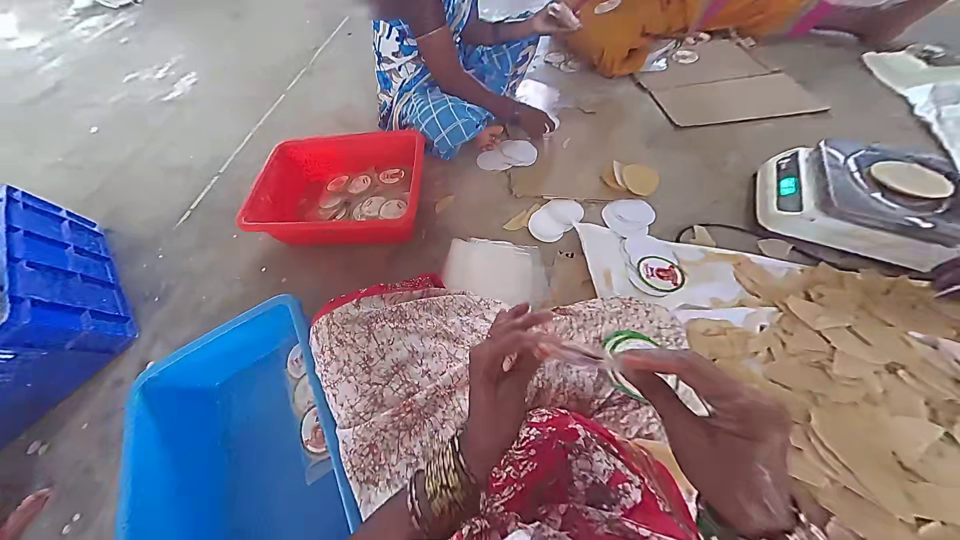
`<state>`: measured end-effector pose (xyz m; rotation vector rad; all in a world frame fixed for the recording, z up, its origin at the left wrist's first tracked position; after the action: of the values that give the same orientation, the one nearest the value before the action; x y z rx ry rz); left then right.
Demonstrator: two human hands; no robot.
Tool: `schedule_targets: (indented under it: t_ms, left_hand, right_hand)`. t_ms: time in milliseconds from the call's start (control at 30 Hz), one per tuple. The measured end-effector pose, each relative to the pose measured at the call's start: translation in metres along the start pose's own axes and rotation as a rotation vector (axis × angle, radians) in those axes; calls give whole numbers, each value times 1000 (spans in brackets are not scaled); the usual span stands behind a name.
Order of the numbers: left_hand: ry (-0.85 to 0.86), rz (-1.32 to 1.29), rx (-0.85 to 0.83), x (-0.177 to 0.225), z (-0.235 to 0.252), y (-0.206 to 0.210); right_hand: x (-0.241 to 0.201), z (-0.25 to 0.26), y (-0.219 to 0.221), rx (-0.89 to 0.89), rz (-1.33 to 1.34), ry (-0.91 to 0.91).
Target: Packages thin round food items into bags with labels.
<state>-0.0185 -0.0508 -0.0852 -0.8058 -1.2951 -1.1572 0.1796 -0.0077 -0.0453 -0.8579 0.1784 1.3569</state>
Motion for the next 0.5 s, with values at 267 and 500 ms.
schedule_targets:
  t_ms: [267, 500]
  left_hand:
    - [-32, -104, -25, 6, -6, -4]
    - [3, -117, -23, 10, -10, -8]
  right_hand:
    - [-7, -1, 1, -48, 18, -13]
    - [-14, -1, 4, -66, 91, 34]
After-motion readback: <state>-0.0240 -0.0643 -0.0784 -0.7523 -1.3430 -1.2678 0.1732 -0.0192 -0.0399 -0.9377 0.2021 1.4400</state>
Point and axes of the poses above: each hand's wrist, its own z-axis towards the middle knuckle, its own y-axis out of the palm, x = y × z, the point moved 1 cm from there along z, towards the middle knuckle, and after that the axes turned 15 degrees about -y, right-handed, at the moved point
